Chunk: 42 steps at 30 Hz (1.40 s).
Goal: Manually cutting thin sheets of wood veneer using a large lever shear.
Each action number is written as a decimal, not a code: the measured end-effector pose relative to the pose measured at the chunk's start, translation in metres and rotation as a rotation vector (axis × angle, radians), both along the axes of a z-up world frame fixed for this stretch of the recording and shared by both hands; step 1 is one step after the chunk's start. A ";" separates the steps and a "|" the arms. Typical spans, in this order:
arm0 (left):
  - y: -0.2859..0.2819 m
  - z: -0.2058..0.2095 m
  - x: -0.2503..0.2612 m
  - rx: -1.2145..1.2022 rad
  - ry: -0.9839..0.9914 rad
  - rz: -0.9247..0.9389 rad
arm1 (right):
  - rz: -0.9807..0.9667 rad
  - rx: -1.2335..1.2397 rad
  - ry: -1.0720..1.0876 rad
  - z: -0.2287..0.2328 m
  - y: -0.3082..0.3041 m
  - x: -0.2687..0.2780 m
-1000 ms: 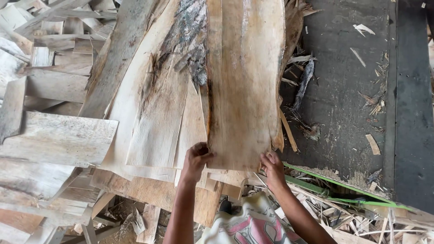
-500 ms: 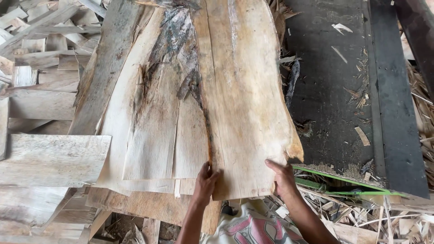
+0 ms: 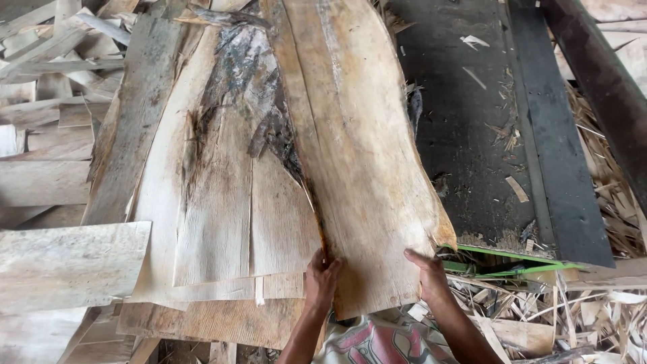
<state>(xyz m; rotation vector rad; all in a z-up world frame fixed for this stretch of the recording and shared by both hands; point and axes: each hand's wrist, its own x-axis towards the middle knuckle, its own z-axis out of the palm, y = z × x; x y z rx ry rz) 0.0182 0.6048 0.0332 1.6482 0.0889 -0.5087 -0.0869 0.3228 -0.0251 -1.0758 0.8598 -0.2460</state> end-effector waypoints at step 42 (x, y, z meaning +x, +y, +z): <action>-0.267 -0.092 -0.225 -0.195 0.035 -0.173 | -0.192 -0.218 -0.022 -0.026 -0.201 -0.277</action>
